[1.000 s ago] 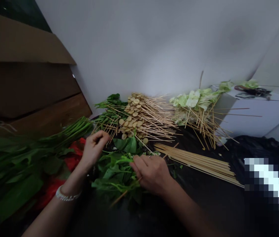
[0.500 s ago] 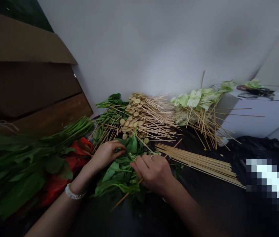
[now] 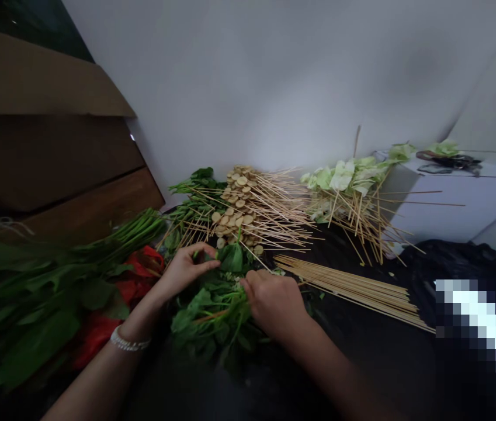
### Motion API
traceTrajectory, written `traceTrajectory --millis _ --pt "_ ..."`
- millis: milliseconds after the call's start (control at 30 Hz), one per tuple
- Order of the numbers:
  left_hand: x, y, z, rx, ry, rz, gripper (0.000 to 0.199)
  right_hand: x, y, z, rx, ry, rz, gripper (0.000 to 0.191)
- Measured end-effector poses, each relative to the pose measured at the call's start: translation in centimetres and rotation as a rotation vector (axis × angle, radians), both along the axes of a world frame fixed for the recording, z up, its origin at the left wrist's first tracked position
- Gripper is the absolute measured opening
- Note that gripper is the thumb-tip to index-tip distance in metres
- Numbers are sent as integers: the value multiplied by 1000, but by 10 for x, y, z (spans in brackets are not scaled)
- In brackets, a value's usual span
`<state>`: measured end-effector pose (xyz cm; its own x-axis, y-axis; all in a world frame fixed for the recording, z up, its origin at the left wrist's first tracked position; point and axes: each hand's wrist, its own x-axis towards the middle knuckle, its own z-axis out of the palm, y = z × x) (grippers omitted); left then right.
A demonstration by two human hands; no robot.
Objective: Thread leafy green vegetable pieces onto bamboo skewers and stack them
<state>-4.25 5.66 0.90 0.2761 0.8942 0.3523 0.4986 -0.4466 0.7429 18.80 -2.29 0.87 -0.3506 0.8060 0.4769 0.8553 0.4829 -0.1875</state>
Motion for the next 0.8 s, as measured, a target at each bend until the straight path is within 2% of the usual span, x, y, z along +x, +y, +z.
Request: traceTrajectory --millis 67,100,133,200,267,300,367,500,600,800 --pt "-3 1 5 -86 -192 68 27 5 2 4 -253 48 -57 14" --pt "-4 1 8 -119 -275 91 30 8 3 8 -362 99 -39 7" --pt "-4 1 10 -147 -344 107 33 10 4 11 -460 172 12 2" --pt "-3 -1 13 -199 -447 130 36 15 4 19 -638 351 170 10" --pt "-1 -3 15 -256 -522 126 35 16 4 24 -731 507 308 12" --pt "1 -4 16 -291 -557 114 35 16 4 26 -729 556 342 11" --pt "3 -6 17 -363 -616 82 37 15 5 25 -629 606 345 15" --pt "4 -8 18 -463 -680 92 41 11 8 12 -353 564 244 22" --pt "4 -8 16 -479 -683 122 46 8 10 3 -226 510 207 24" --pt "4 -7 14 -480 -693 118 46 5 9 -1 -150 476 181 25"
